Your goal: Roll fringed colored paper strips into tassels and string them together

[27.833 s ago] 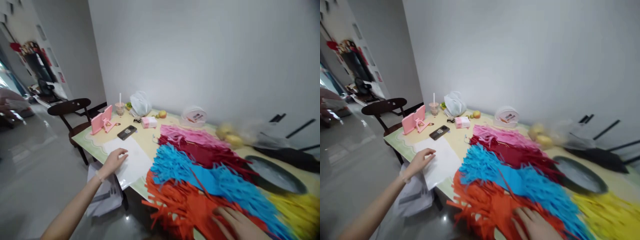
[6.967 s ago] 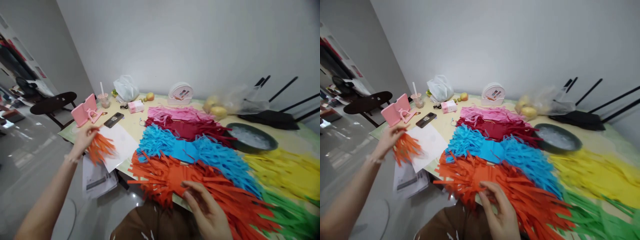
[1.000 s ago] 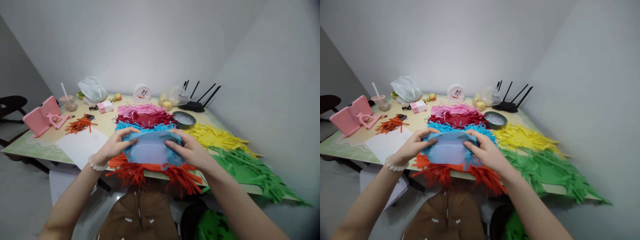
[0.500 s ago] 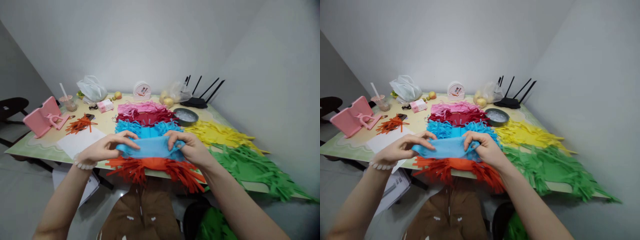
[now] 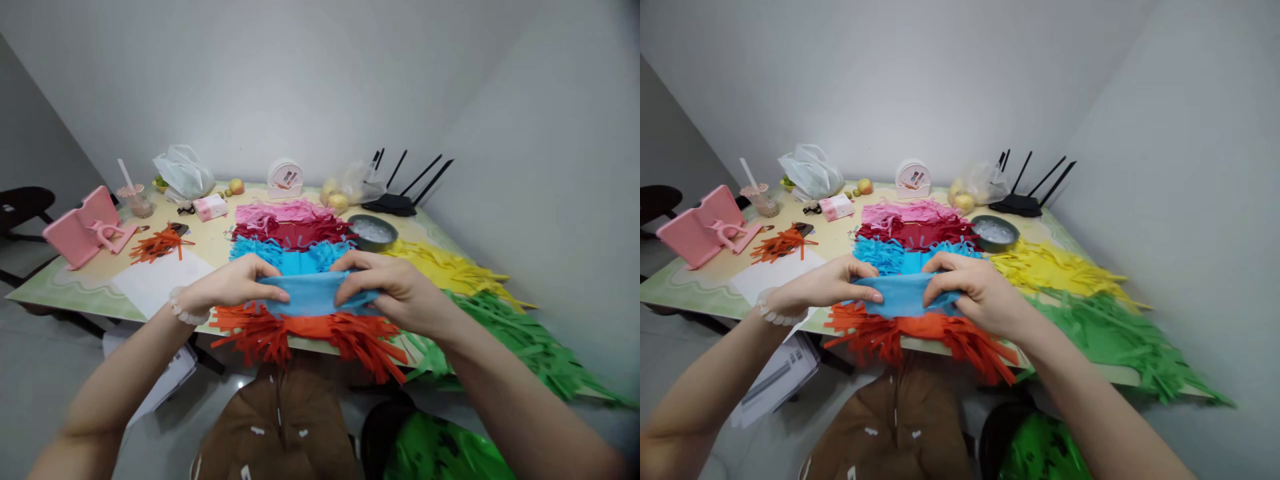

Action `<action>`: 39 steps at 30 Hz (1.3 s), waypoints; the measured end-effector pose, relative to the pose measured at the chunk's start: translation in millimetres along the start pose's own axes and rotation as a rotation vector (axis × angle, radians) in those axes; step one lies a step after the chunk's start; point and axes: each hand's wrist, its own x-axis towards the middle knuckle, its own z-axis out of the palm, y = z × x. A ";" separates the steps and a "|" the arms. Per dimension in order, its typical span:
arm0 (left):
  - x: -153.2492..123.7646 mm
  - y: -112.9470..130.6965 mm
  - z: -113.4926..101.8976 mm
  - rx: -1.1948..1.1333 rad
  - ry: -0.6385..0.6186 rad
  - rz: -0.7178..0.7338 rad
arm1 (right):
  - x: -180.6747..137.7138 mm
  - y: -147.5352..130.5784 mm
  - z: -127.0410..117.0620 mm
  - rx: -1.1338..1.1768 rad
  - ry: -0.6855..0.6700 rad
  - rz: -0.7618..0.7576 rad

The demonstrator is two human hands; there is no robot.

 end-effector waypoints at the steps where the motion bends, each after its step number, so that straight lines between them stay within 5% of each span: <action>1: -0.6 0.4 -1.1 0.035 0.014 -0.003 | -1.2 -0.5 -6.1 -0.030 -0.053 0.013; 4: -2.4 2.7 -1.6 0.220 0.105 -0.039 | -2.6 -6.4 -22.0 -0.107 -0.187 0.087; 6: -3.7 6.5 1.5 0.386 0.194 -0.045 | 1.0 -13.0 -22.2 -0.148 -0.125 0.133; 9: -7.4 15.2 9.3 0.568 0.260 0.001 | 13.9 -18.1 0.3 -0.144 0.008 0.142; 13: -16.0 21.2 14.9 0.641 0.283 -0.010 | 28.0 -6.9 38.8 -0.118 -0.111 0.207; 23: -24.8 -3.8 7.7 0.134 0.414 -0.028 | 11.3 -6.4 36.3 0.230 0.104 0.418; 28: -24.0 -3.6 11.5 0.064 0.433 -0.067 | 6.7 -16.0 41.5 0.118 0.210 0.462; 39: -20.0 -0.1 7.8 0.152 0.324 -0.028 | 11.0 -11.4 25.5 0.101 0.062 0.411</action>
